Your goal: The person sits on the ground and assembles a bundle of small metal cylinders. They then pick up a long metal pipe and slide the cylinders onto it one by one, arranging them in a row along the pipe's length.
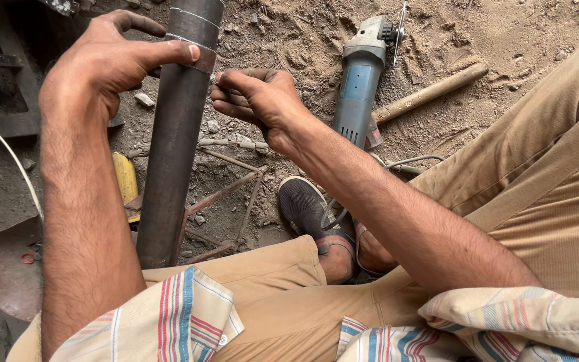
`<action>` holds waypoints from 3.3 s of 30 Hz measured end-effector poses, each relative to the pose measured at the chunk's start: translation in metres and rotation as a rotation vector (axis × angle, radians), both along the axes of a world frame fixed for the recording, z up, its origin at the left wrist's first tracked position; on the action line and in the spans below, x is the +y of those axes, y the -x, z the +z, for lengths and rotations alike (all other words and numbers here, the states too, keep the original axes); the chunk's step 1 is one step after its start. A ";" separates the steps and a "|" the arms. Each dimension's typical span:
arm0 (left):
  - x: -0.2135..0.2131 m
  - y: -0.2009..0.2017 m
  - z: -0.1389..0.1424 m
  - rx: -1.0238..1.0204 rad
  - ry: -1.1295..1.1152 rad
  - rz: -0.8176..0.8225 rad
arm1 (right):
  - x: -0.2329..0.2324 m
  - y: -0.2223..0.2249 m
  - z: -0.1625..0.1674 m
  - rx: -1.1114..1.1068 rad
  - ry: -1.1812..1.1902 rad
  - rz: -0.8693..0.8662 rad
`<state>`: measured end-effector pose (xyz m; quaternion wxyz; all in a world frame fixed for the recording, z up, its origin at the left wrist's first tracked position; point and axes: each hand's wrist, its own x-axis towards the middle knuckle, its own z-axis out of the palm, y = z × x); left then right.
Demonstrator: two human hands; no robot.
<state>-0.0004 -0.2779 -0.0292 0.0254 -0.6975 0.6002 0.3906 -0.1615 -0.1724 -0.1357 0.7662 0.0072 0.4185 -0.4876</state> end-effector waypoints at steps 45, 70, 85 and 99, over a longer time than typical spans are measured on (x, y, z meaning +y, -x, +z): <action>0.089 0.007 -0.042 -0.277 0.244 0.068 | 0.089 0.151 0.115 0.658 0.419 0.133; 0.068 0.027 -0.088 -0.225 1.067 0.227 | 0.030 0.082 0.110 1.268 0.831 0.353; 0.052 0.024 -0.103 -0.022 0.936 0.433 | -0.126 0.011 0.111 1.771 1.873 0.887; 0.052 0.023 -0.094 -0.097 0.916 0.432 | -0.148 -0.025 0.119 1.935 2.081 1.317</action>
